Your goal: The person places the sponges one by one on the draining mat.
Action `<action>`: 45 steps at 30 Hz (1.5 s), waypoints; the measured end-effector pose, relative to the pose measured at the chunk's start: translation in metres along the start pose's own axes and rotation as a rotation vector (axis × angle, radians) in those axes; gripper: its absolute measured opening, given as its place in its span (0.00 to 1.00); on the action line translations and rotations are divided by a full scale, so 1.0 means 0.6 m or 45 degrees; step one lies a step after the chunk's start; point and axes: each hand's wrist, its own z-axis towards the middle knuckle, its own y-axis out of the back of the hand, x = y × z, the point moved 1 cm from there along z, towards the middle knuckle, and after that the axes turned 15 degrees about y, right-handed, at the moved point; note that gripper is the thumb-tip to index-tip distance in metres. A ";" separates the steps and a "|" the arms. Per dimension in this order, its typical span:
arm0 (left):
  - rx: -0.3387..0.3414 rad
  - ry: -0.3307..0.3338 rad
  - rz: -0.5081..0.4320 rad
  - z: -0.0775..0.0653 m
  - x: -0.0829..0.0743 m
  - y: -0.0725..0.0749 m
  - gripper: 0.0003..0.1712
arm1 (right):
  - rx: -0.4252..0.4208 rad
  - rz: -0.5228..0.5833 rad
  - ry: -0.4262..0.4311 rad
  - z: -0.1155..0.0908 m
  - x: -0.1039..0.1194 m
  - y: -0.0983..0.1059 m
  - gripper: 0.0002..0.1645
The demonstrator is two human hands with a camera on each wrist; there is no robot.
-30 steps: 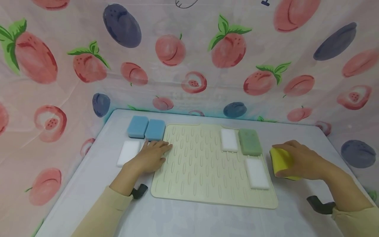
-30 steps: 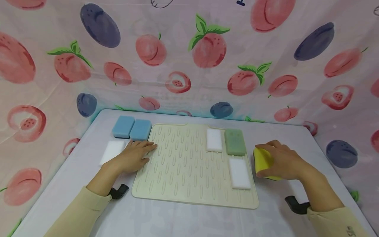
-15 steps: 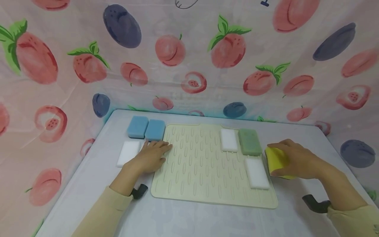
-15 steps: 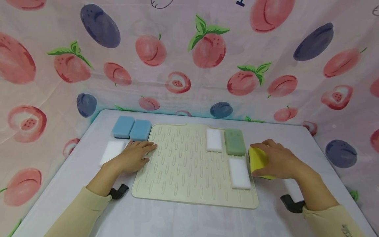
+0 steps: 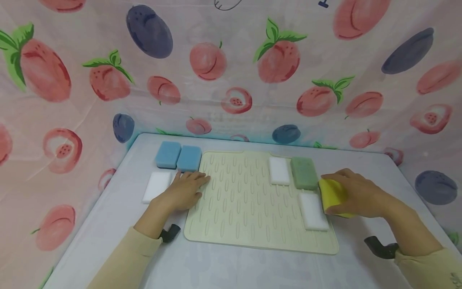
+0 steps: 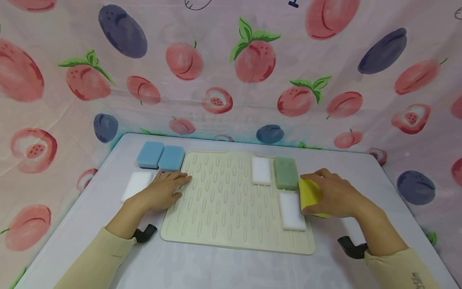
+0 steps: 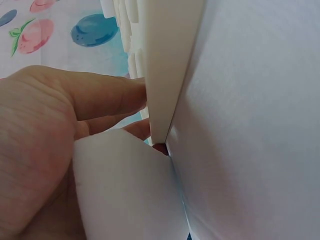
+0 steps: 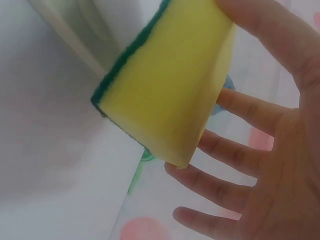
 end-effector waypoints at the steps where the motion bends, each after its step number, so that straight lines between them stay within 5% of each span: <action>1: 0.000 -0.001 0.000 0.000 0.000 0.000 0.33 | 0.002 -0.001 0.001 0.001 0.001 0.000 0.62; 45: -0.002 0.011 -0.020 -0.004 -0.002 0.000 0.33 | -0.034 -0.050 0.118 0.034 0.080 0.001 0.57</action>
